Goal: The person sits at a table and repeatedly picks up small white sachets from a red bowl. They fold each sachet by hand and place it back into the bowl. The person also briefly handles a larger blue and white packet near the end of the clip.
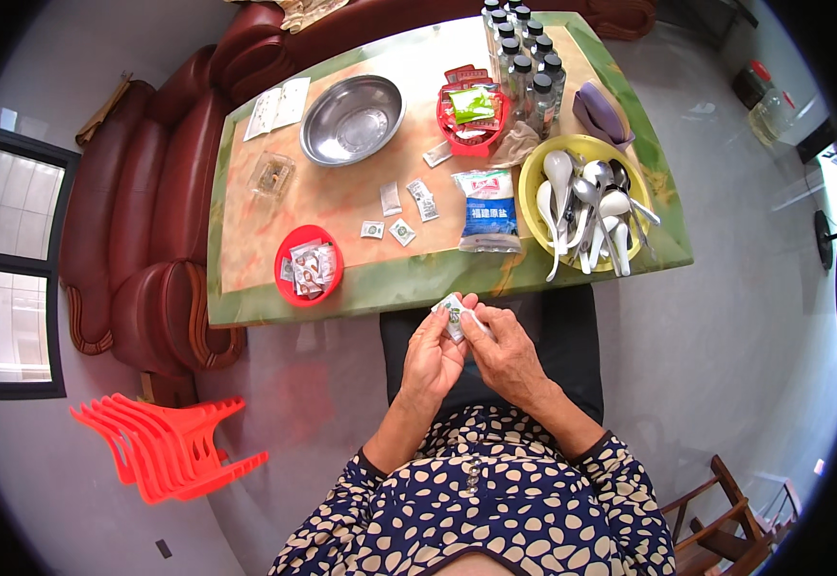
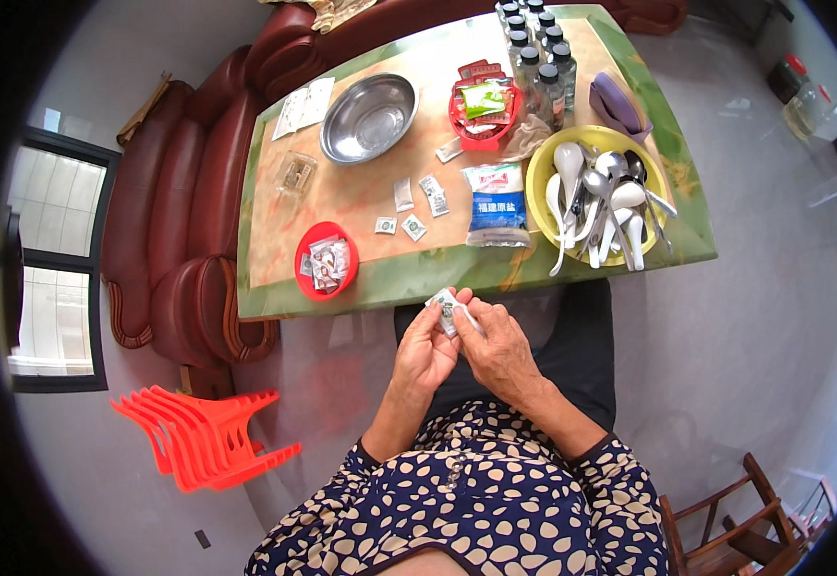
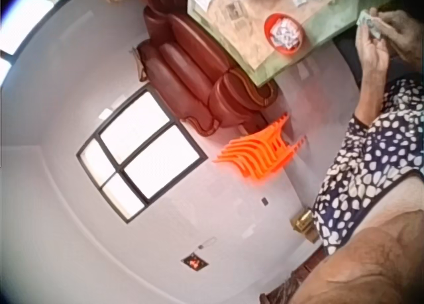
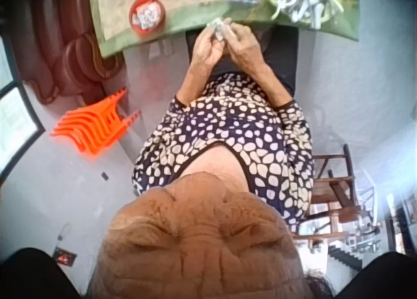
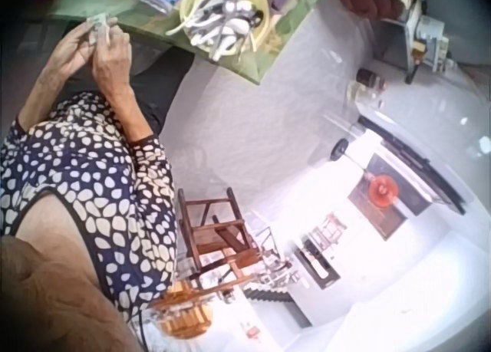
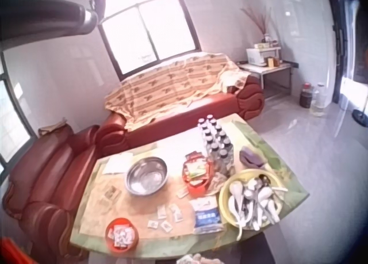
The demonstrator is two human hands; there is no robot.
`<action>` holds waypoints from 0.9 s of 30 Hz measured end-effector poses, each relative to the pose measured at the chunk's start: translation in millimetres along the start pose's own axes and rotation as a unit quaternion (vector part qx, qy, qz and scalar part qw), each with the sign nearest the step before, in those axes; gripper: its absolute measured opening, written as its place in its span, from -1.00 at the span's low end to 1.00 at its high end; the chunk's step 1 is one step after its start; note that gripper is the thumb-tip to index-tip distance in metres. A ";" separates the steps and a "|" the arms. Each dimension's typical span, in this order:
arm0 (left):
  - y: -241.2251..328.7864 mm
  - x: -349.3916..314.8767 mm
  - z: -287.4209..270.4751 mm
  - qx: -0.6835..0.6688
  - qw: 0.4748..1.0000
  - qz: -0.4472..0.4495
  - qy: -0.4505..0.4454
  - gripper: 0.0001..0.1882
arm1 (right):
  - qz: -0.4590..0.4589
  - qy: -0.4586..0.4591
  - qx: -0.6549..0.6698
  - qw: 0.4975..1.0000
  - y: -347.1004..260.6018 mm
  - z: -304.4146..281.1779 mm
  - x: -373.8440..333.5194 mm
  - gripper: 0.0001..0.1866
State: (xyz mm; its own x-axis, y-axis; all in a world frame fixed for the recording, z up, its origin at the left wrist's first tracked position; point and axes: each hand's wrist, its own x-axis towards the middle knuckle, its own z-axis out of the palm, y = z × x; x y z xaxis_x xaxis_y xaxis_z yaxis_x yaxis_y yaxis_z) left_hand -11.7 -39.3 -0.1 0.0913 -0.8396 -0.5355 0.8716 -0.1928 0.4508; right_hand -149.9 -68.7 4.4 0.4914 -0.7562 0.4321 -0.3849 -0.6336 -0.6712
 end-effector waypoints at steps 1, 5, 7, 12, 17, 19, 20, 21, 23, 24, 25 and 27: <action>0.4 -0.4 -0.2 0.001 1.000 -0.006 0.007 -0.64 | 0.019 -0.045 0.008 0.999 0.4 -3.2 -3.2 -0.57; -0.7 -3.1 -3.0 0.038 0.999 0.005 0.008 -0.66 | 0.061 -0.066 0.064 0.994 -2.2 -16.8 0.7 -0.56; -3.2 -2.0 -9.6 0.043 0.999 0.001 -0.025 -0.66 | 0.067 -0.024 0.073 0.995 -2.0 -14.6 9.4 -0.54; -6.4 -4.5 -3.6 0.042 0.998 -0.002 -0.035 -0.63 | 0.008 -0.031 -0.033 0.999 1.0 7.1 3.6 -0.48; 0.8 -5.8 0.4 0.045 0.998 -0.016 -0.041 -0.60 | -0.017 -0.047 -0.019 0.999 1.2 5.2 -5.2 -0.46; -0.4 -8.4 -0.2 0.059 0.998 -0.027 -0.011 -0.61 | -0.012 -0.019 -0.020 1.000 3.4 2.0 -1.0 -0.45; -2.3 -8.1 -1.4 0.043 0.998 -0.028 -0.020 -0.62 | 0.004 -0.012 -0.022 1.000 3.5 1.1 1.7 -0.45; -4.1 -7.1 -2.5 0.028 0.999 -0.029 -0.029 -0.62 | 0.019 -0.005 -0.024 1.000 2.7 1.1 4.8 -0.45; -6.5 -4.8 -7.4 0.011 0.999 -0.022 -0.040 -0.60 | 0.025 0.016 -0.035 0.999 -0.5 -1.2 6.8 -0.45; -5.4 -4.8 -5.5 0.018 0.999 -0.018 -0.034 -0.60 | 0.015 0.004 -0.036 0.999 0.2 -1.3 3.6 -0.45; -2.9 -5.0 -2.0 0.026 0.999 -0.014 -0.028 -0.59 | 0.005 -0.008 -0.037 0.999 1.7 -1.7 -1.5 -0.45; 3.2 -6.9 6.2 0.046 0.999 0.000 -0.001 -0.58 | 0.007 -0.049 -0.032 0.998 2.7 -6.9 -9.4 -0.52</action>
State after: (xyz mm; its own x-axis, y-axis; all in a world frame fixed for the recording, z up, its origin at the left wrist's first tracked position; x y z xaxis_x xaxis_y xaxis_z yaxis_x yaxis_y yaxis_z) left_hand -12.6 -37.2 9.5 0.0896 -0.8405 -0.5344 0.8232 -0.2396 0.5148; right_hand -161.0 -64.4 2.7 0.5585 -0.7470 0.3606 -0.4391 -0.6350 -0.6356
